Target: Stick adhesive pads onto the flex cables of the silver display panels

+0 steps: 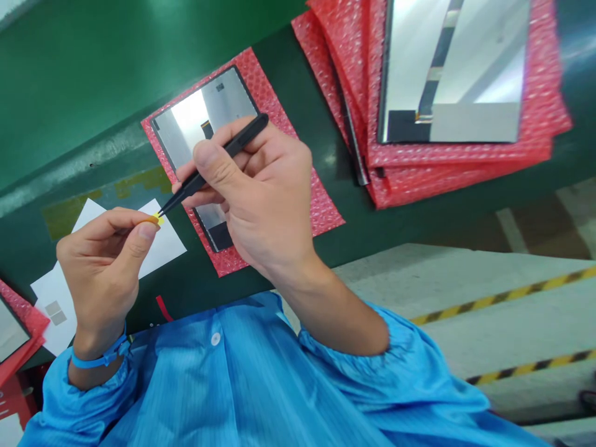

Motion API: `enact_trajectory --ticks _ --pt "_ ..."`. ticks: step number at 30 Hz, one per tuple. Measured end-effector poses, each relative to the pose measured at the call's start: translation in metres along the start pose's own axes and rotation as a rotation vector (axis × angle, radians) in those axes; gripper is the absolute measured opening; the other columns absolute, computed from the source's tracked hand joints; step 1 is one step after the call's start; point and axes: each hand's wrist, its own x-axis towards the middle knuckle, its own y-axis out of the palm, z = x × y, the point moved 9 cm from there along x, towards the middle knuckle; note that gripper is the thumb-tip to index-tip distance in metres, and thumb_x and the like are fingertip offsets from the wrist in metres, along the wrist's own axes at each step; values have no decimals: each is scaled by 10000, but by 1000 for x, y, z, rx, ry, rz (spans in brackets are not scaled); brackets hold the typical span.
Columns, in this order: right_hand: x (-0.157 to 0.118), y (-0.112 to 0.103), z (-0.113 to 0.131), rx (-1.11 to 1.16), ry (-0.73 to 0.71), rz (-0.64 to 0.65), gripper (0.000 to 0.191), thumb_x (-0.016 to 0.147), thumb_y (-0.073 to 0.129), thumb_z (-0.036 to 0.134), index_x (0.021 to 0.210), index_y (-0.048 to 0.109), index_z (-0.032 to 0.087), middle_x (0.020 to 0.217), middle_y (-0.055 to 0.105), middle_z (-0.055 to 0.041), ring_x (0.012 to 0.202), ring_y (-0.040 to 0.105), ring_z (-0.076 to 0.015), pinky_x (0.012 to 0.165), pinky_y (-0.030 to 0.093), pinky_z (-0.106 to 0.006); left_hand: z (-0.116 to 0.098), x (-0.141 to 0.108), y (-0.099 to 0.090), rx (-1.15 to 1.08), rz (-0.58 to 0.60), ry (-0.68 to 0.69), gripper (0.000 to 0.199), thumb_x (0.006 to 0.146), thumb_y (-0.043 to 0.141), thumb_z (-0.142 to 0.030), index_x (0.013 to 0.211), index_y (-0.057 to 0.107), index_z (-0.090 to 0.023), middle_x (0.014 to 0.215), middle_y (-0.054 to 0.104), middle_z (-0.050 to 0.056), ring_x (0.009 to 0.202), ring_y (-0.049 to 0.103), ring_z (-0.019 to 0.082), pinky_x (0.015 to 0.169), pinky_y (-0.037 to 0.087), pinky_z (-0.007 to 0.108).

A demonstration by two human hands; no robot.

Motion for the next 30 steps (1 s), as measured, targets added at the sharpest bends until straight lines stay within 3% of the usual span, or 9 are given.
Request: enact_trajectory --ticks 11,19,22,27,30 --pt "-1 -2 -4 17 50 4 292 924 871 434 838 666 244 765 787 28 639 774 -149 560 663 -227 -2 0 8 2 11 -40 42 959 804 -239 918 812 -241 833 758 -44 743 637 89 667 477 240" --pt "-4 -9 5 39 -34 -46 253 940 858 359 824 673 230 749 775 29 581 745 -133 516 630 -202 -3 -7 11 64 -11 -93 32 962 823 -312 968 845 -290 880 793 -45 787 691 103 713 522 242" --pt "-7 -17 10 9 -76 -95 254 940 858 371 852 657 244 763 767 43 605 754 -134 526 627 -203 -5 -10 19 78 19 -140 131 985 801 -372 1082 852 -298 917 813 -32 825 727 114 773 568 246" --pt "-7 -46 25 -38 -131 -151 240 950 843 338 842 652 241 746 765 41 592 751 -139 495 611 -204 3 -15 37 102 90 -220 369 1024 731 -482 1263 795 -208 919 822 8 803 736 137 805 611 277" --pt "-3 -71 22 -149 -50 -172 293 890 909 396 839 679 221 751 776 10 574 742 -145 490 614 -217 6 -15 46 271 56 -43 266 1043 705 -384 1202 800 -193 995 815 34 903 744 167 870 608 320"
